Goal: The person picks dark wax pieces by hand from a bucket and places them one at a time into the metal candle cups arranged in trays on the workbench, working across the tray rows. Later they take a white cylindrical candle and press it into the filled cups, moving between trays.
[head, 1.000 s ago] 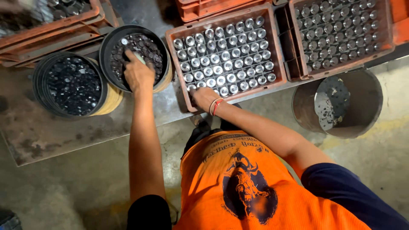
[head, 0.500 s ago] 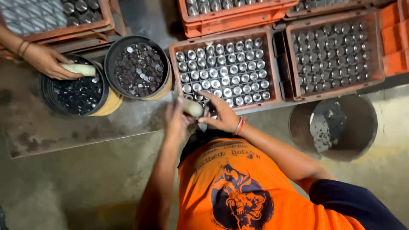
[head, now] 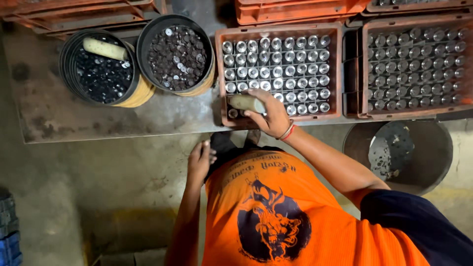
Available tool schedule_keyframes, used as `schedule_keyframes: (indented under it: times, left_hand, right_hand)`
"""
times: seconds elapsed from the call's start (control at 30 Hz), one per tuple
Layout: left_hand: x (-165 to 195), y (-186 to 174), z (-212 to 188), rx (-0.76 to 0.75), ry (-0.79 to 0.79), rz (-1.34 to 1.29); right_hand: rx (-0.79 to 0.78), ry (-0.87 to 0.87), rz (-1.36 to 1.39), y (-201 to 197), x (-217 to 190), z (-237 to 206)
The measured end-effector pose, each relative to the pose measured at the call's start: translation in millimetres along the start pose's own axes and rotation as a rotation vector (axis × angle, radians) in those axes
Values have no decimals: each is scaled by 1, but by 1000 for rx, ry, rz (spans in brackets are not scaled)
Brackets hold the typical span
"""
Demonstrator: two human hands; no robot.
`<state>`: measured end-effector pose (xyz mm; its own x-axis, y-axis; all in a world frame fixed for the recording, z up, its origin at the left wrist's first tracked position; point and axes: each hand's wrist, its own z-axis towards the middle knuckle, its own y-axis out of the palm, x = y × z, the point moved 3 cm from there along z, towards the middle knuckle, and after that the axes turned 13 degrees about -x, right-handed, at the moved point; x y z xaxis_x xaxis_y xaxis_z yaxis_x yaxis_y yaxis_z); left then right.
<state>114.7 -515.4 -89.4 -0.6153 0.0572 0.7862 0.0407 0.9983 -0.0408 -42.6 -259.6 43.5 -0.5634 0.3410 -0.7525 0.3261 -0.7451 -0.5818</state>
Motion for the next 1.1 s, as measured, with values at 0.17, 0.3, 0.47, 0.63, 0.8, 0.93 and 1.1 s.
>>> schedule_keyframes:
  times: [0.17, 0.3, 0.47, 0.63, 0.8, 0.93, 1.1]
  left_hand:
    - [-35, -37, -10, 137, -115, 236]
    - [-40, -58, -11, 200, 67, 476]
    - [-24, -71, -5, 197, 19, 465]
    - [-9, -72, -2, 142, 51, 472]
    - [-22, -75, -4, 113, 99, 503]
    - [-21, -76, 7, 90, 131, 558]
    - [-15, -91, -1, 206, 91, 566]
  right_hand:
    - [-432, 261, -6, 29, 1, 23]
    - [-228, 190, -42, 24, 15, 32]
    - [-39, 71, -114, 22, 23, 32]
    - [-205, 271, -85, 30, 34, 48]
    - [-108, 124, -133, 23, 33, 66]
    - [-232, 197, -104, 23, 37, 73]
    - [295, 99, -99, 11, 43, 80]
